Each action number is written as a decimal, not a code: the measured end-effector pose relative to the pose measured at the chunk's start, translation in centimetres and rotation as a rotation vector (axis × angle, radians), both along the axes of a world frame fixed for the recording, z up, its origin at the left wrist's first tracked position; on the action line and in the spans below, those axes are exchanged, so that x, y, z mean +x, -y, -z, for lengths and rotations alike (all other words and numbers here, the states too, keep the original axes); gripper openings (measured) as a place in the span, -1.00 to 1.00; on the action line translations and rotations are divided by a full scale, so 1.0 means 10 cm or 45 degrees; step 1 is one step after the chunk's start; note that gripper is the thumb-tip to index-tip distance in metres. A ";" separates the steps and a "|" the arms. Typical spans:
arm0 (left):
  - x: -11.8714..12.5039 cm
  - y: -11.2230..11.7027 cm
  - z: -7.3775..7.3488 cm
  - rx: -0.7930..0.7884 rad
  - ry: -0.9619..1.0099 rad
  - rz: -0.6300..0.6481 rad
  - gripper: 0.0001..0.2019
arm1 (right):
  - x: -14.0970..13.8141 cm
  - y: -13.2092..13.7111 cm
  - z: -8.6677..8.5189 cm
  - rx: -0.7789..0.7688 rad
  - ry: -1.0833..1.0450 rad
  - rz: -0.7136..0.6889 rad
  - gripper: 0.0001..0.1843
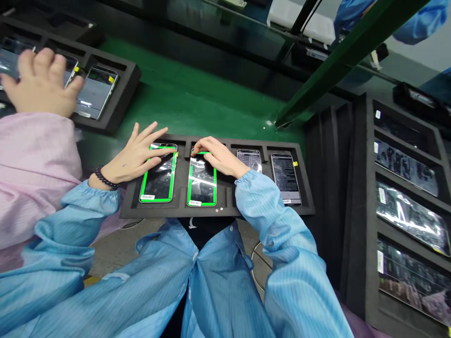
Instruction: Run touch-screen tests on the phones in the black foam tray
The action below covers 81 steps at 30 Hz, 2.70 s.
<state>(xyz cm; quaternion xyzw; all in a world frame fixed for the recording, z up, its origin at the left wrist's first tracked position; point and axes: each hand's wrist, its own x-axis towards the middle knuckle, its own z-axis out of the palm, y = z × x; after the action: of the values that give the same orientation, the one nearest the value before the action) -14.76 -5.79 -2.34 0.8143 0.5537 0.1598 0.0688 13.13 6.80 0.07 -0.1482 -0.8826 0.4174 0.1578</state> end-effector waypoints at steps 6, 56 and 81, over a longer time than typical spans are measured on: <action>0.05 -0.01 -0.01 0.013 -0.023 -0.068 -0.49 | -0.01 0.10 -0.04 0.265 0.091 0.119 -0.65; 0.29 1.29 0.17 0.270 0.692 -0.688 -0.43 | 1.00 1.14 -0.34 0.557 0.181 0.167 -0.56; 0.40 1.19 0.40 0.113 1.024 -0.611 -0.39 | -0.37 1.15 -0.25 0.518 0.104 -0.244 -0.56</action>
<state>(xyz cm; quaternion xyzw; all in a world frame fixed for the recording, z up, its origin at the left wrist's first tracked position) -10.76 -17.69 -6.33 0.5389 0.6485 0.4974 0.2041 9.41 -4.69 2.58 -0.0455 -0.9642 0.2377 0.1081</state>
